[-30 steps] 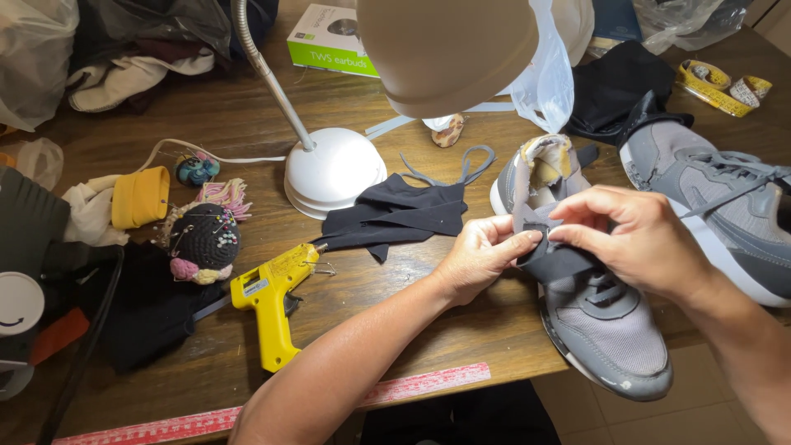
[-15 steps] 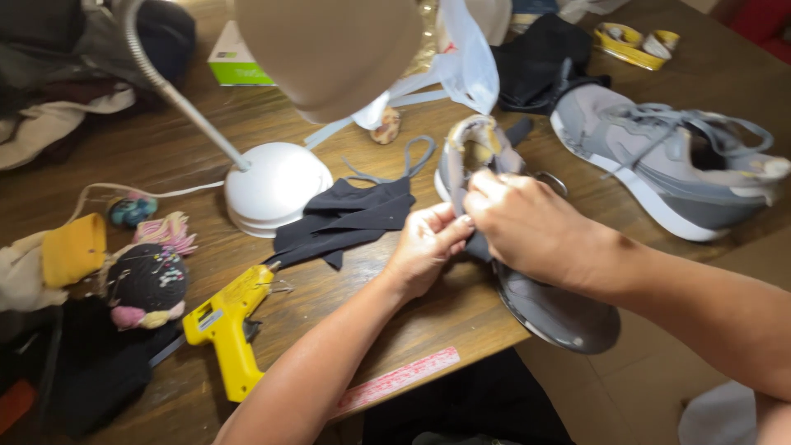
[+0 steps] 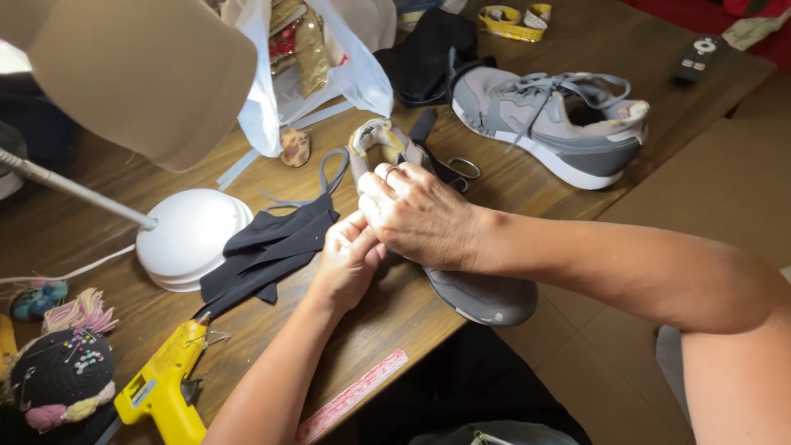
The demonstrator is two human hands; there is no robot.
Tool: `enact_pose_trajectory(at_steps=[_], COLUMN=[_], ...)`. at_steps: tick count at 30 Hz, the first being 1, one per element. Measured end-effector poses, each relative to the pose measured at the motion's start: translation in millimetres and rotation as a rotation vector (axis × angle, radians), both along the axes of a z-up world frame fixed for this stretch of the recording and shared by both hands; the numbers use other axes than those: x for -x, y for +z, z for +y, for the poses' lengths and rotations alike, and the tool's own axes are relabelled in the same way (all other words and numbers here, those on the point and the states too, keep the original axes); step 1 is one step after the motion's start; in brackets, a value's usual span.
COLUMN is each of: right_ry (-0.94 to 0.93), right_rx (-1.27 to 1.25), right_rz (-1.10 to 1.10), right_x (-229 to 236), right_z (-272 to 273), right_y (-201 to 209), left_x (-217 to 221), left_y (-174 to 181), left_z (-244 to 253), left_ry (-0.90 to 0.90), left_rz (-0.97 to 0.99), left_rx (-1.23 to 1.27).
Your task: The person is sewing a black elastic strap onto the tongue of a gray sneaker using a needle and thread. They repeatedly push the needle through the fabric and pull the thread to secure the strap in place.
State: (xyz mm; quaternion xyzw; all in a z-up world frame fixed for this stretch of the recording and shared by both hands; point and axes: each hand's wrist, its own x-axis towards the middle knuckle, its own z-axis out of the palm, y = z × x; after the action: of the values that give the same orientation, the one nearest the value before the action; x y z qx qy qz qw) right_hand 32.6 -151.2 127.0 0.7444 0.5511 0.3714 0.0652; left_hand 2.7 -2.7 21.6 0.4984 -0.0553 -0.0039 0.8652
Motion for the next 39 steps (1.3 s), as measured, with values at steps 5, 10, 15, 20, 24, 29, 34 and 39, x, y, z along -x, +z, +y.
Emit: enact_pose_trajectory(at_steps=[5, 10, 15, 20, 24, 29, 34, 39], right_ry=[0.084, -0.145, -0.193, -0.171, -0.039, -0.003, -0.125, -0.147], right_rx=[-0.070, -0.083, -0.012, 0.023, 0.001, -0.122, 0.012, 0.013], right_rz=[0.021, 0.394, 0.390, 0.262, 0.057, 0.125, 0.519, 0.599], right_x=[12.6, 24.0, 18.8, 7.3, -1.5, 10.6, 15.2, 57.1], right_z=[0.7, -8.1, -10.2, 2.6, 13.6, 13.1, 1.0, -25.8], right_y=[8.5, 26.2, 19.0, 3.6, -11.3, 7.3, 23.2, 49.3], left_x=[-13.2, 11.1, 3.4, -8.4, -20.1, -28.2, -6.3, 17.1], left_y=[-36.8, 8.6, 0.2, -22.5, -46.3, -65.4, -22.6, 41.5], left_z=[3.0, -8.9, -7.1, -0.2, 6.3, 7.8, -2.7, -17.7], left_ry=[0.058, 0.062, 0.051, 0.047, 0.070, 0.072, 0.040, 0.071], left_rz=[0.045, 0.096, 0.085, 0.079, 0.062, 0.059, 0.036, 0.091], left_rx=[0.041, 0.030, 0.058, 0.077, 0.078, 0.088, 0.087, 0.084])
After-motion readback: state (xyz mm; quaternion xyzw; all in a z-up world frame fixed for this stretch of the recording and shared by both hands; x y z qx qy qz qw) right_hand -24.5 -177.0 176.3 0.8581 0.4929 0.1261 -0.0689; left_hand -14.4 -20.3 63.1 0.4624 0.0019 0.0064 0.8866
